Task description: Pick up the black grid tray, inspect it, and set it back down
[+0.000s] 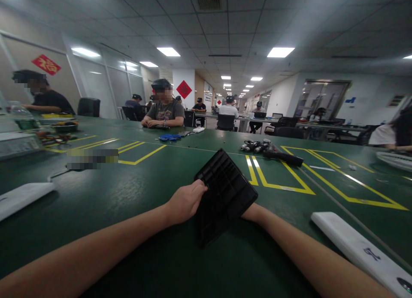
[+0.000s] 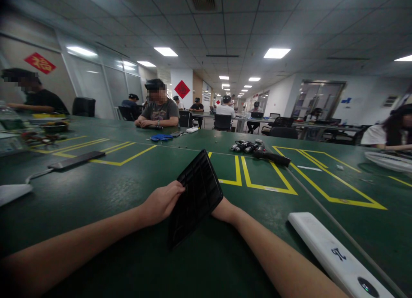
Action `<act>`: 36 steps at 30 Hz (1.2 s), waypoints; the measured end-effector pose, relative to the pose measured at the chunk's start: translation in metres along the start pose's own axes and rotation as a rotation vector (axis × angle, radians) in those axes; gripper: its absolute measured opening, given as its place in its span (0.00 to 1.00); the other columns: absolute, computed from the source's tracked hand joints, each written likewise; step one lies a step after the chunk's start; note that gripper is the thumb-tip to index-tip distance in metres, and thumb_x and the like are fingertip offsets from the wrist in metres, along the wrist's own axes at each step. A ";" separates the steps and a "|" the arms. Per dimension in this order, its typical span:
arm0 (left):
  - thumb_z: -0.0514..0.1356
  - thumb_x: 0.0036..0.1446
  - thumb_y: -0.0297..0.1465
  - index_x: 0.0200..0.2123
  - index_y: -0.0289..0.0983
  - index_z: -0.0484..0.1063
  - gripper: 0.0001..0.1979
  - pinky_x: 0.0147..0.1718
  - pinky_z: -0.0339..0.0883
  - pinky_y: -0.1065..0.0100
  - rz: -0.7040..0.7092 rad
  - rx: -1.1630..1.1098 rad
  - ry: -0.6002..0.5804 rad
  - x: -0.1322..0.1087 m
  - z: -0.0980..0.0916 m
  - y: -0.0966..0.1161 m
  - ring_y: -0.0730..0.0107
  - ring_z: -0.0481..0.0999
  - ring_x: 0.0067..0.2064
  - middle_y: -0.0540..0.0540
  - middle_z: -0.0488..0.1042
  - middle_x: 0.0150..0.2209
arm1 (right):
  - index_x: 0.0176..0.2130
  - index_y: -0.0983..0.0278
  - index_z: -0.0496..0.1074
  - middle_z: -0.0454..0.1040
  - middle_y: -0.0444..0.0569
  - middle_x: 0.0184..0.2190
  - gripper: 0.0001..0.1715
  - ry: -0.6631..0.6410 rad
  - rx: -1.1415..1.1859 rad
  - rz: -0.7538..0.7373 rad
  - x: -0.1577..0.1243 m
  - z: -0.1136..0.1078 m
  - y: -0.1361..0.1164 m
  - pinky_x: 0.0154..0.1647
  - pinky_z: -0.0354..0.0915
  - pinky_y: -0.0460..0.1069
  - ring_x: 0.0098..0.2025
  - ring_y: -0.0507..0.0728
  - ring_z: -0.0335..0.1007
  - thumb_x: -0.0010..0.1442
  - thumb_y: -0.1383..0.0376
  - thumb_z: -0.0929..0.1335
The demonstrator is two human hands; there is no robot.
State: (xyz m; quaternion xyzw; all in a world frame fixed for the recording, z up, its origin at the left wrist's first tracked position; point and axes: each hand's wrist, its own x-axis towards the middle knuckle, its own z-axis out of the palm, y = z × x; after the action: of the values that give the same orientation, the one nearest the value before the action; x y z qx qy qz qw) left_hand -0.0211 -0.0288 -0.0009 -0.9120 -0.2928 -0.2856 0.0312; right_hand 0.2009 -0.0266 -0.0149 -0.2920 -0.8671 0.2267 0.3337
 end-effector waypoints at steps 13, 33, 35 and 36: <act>0.50 0.56 0.32 0.28 0.36 0.63 0.08 0.25 0.60 0.71 -0.437 -0.244 0.086 0.003 0.010 0.002 0.74 0.67 0.26 0.50 0.67 0.24 | 0.54 0.63 0.62 0.61 0.54 0.56 0.28 0.004 -0.001 -0.020 0.001 0.000 0.002 0.59 0.49 0.59 0.58 0.62 0.54 0.56 0.57 0.62; 0.47 0.57 0.39 0.26 0.36 0.64 0.15 0.23 0.54 0.71 -0.472 -0.180 -0.020 0.014 -0.002 0.008 0.74 0.63 0.25 0.51 0.65 0.23 | 0.54 0.59 0.62 0.63 0.50 0.55 0.26 0.002 0.038 -0.033 0.003 -0.002 -0.005 0.59 0.52 0.56 0.57 0.60 0.56 0.55 0.59 0.63; 0.49 0.56 0.36 0.29 0.36 0.65 0.11 0.24 0.55 0.71 -0.440 -0.219 -0.037 0.014 -0.005 0.007 0.74 0.64 0.26 0.51 0.65 0.25 | 0.54 0.59 0.62 0.62 0.50 0.56 0.27 0.010 0.021 -0.024 0.004 -0.002 -0.006 0.59 0.51 0.56 0.57 0.60 0.56 0.55 0.59 0.63; 0.50 0.55 0.34 0.31 0.36 0.65 0.09 0.25 0.56 0.72 -0.422 -0.244 -0.042 0.014 -0.007 0.006 0.74 0.64 0.26 0.51 0.65 0.26 | 0.54 0.59 0.61 0.61 0.50 0.56 0.27 0.019 0.013 -0.022 0.004 -0.002 -0.006 0.59 0.50 0.56 0.57 0.60 0.55 0.55 0.59 0.63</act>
State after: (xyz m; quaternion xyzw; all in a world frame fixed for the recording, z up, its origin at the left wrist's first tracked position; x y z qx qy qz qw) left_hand -0.0120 -0.0283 0.0129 -0.8334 -0.4406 -0.3000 -0.1458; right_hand 0.1975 -0.0283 -0.0081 -0.2825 -0.8655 0.2261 0.3463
